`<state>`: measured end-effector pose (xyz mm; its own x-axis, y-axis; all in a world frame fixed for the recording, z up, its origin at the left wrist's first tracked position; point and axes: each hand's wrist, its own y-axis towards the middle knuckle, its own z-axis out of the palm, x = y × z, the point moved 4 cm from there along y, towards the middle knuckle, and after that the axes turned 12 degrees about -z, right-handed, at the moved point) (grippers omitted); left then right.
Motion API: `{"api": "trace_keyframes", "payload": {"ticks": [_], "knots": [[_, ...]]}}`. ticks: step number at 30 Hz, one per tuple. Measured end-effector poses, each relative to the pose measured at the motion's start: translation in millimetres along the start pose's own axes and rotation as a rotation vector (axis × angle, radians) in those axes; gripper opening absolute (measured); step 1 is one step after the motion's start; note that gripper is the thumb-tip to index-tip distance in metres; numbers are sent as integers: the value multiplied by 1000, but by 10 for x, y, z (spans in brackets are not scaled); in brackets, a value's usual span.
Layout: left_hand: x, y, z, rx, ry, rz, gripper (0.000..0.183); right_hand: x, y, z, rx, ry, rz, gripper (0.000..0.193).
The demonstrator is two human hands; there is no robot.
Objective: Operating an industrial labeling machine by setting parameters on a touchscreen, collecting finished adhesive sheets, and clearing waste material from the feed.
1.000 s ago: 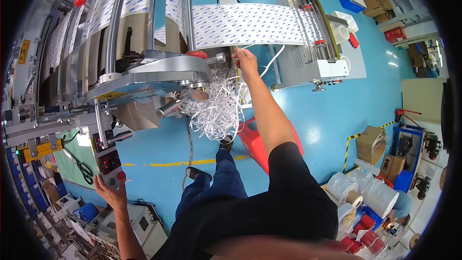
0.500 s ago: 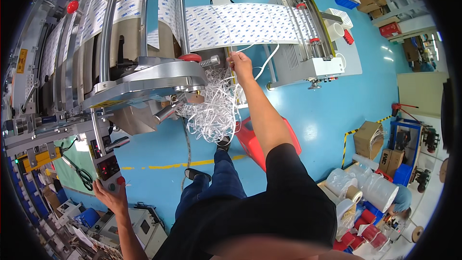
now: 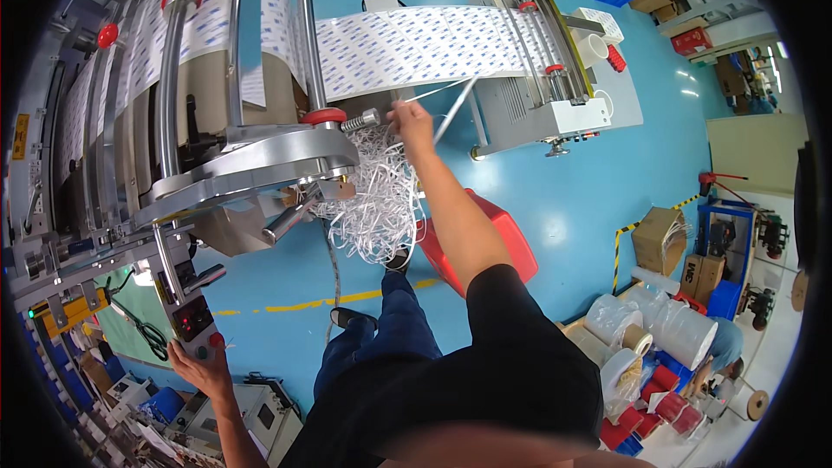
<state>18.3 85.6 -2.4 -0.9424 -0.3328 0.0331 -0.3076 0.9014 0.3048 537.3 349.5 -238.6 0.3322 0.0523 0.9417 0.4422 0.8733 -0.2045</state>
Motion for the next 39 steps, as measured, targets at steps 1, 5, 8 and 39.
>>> {"api": "trace_keyframes", "payload": {"ticks": [1, 5, 8, 39], "knots": [[7, -5, 18, -34, 7, 12, 94, -77, -33, 15, -6, -4, -2, 20], [9, -14, 18, -73, 52, 30, 89, -402, -359, 146, 108, -156, 3, 21], [-15, 11, 25, -54, 38, 36, 89, -559, -413, 42, 111, -172, 28, 21], [360, -100, -114, -2, -50, -13, 77, -758, -1494, 58, 40, -320, -61, 26]]}}
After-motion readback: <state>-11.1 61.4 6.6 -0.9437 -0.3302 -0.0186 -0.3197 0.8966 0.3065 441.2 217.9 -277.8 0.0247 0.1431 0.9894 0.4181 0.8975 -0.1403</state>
